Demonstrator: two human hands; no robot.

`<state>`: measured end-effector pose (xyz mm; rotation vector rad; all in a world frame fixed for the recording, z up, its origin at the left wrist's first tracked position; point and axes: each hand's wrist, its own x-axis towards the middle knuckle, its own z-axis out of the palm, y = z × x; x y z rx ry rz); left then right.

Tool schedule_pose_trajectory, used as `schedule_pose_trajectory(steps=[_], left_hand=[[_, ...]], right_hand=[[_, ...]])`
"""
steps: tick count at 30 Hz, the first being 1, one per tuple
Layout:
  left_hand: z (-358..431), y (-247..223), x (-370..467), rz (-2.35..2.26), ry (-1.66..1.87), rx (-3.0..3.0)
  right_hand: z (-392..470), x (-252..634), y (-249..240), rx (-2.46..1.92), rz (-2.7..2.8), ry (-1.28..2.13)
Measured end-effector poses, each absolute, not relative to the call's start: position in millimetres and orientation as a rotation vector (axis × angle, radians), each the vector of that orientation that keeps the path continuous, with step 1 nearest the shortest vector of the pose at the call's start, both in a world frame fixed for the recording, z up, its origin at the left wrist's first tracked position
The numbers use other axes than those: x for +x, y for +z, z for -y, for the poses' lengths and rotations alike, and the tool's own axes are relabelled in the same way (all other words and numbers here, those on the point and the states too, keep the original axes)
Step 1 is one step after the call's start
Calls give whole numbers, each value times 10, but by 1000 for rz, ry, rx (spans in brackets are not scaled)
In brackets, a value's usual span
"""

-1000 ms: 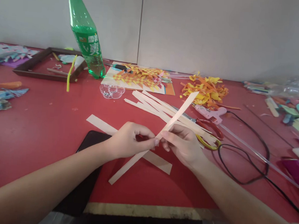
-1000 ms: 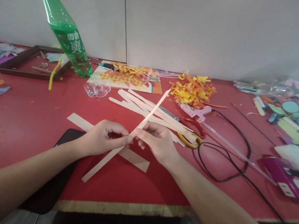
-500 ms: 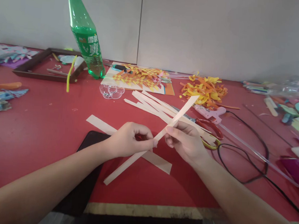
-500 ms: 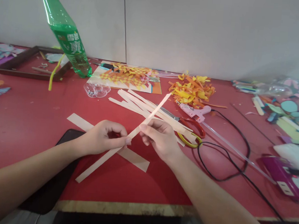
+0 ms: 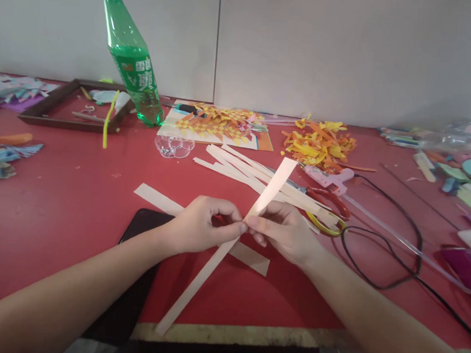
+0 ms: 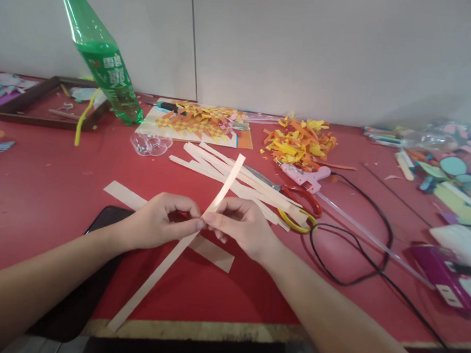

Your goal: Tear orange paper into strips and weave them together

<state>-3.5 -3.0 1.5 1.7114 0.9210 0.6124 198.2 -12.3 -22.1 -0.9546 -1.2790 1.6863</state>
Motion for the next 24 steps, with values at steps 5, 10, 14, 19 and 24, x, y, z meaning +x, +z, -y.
schedule_pose_trajectory(steps=[5, 10, 14, 19, 24], left_hand=[[35, 11, -26, -902, 608, 1731], [26, 43, -25, -906, 583, 1721], [29, 43, -28, -926, 572, 1719], [43, 8, -7, -948, 547, 1776], [19, 0, -18, -908, 539, 1790]], right_hand=[[103, 1973, -190, -965, 1238, 1665], [63, 1978, -122, -1033, 1141, 1625], [57, 1987, -123, -1032, 1128, 1613], [96, 1968, -183, -997, 1239, 1626], [105, 1945, -192, -1011, 1260, 1630]])
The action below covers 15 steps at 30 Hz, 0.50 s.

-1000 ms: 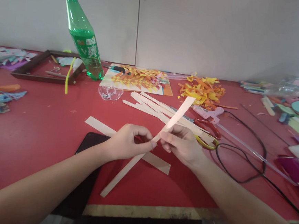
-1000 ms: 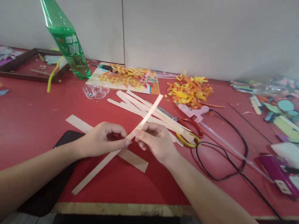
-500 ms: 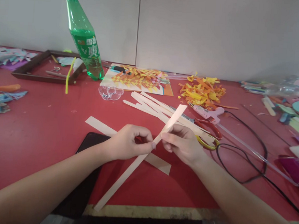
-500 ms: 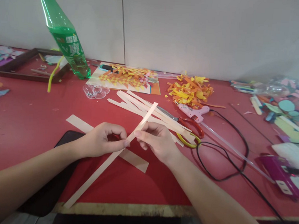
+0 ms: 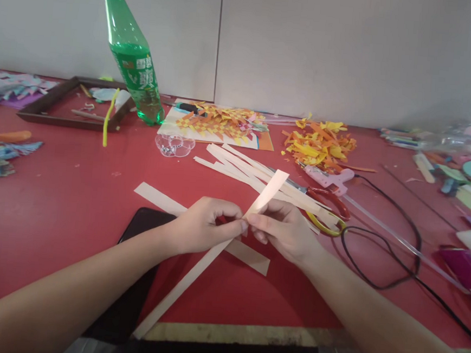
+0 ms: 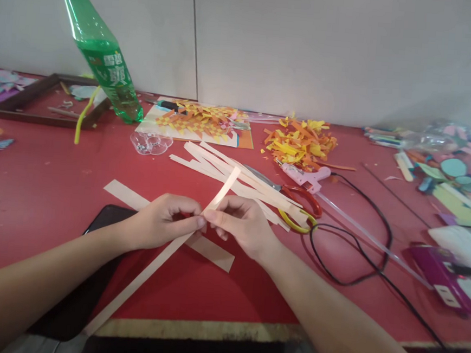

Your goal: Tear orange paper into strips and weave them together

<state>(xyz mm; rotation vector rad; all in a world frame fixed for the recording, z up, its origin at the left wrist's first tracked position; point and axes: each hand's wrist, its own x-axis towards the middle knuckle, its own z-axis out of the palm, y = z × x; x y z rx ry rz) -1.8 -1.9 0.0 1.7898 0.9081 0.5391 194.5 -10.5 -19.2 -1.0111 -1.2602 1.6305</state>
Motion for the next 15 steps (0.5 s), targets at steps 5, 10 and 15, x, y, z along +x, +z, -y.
schedule_pose_trajectory(steps=[5, 10, 15], left_hand=[[-10, 28, -48, -871, 478, 1735], [9, 44, -35, -900, 464, 1729], [32, 20, -28, -938, 513, 1813]], right_hand=[[59, 1968, -154, -1033, 1119, 1597], [42, 1985, -153, -1023, 1117, 1591], [79, 1967, -182, -1009, 1163, 1612]])
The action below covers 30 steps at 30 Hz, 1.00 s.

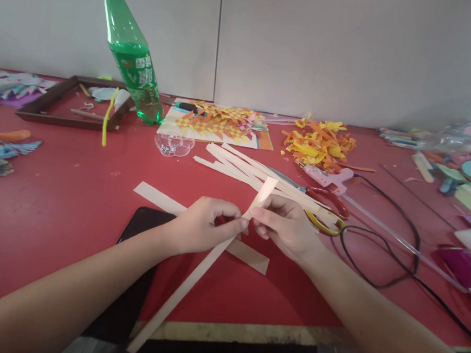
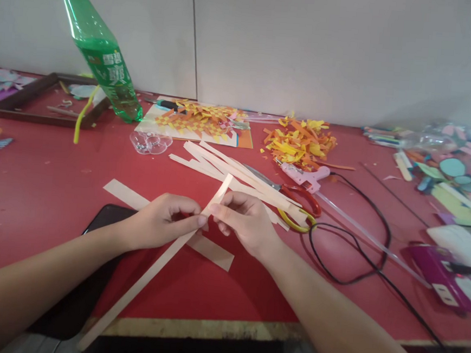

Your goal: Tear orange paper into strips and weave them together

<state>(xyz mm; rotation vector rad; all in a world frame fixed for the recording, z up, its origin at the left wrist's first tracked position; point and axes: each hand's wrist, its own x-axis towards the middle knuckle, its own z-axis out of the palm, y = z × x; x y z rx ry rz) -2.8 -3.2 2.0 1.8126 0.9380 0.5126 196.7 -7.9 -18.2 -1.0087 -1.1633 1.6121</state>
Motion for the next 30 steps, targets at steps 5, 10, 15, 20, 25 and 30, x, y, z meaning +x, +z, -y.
schedule_pose_trajectory(steps=[5, 10, 15, 20, 25, 30], left_hand=[[36, -7, -25, -924, 511, 1797], [23, 0, -14, -946, 501, 1798], [26, 22, -21, -906, 517, 1765], [37, 62, -33, -866, 537, 1736], [40, 65, -44, -862, 529, 1682], [38, 52, -17, -927, 551, 1738]], right_hand=[[105, 1973, -215, -1045, 1232, 1581], [100, 1974, -218, -1067, 1183, 1567], [105, 1959, -221, -1065, 1189, 1555], [97, 1945, -190, -1025, 1165, 1592], [63, 1951, -123, -1016, 1026, 1606], [75, 1959, -144, -998, 1086, 1597]])
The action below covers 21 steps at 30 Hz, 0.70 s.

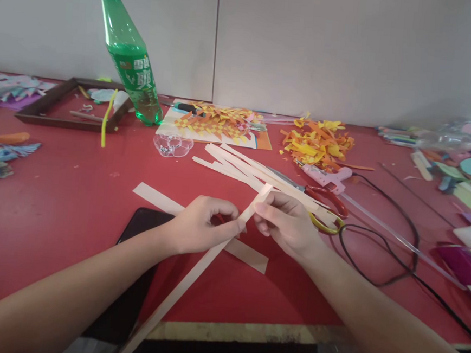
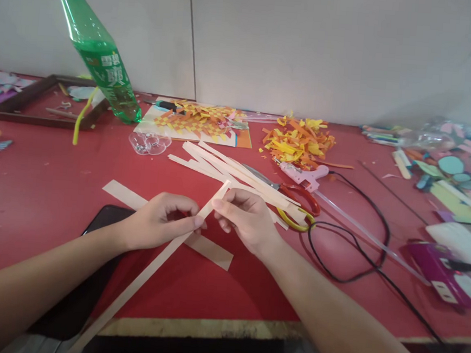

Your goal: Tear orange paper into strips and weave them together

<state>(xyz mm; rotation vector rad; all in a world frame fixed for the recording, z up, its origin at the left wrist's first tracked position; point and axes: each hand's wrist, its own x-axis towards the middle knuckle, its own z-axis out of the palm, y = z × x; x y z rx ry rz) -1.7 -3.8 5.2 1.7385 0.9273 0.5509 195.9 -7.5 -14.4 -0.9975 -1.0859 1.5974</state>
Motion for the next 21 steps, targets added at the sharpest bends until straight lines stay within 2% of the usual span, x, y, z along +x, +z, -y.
schedule_pose_trajectory(steps=[6, 21], left_hand=[[39, 3, -19, -928, 602, 1817], [28, -19, -29, -879, 579, 1765]], right_hand=[[116, 1957, -219, -987, 1249, 1600], [127, 1939, -228, -996, 1163, 1624]])
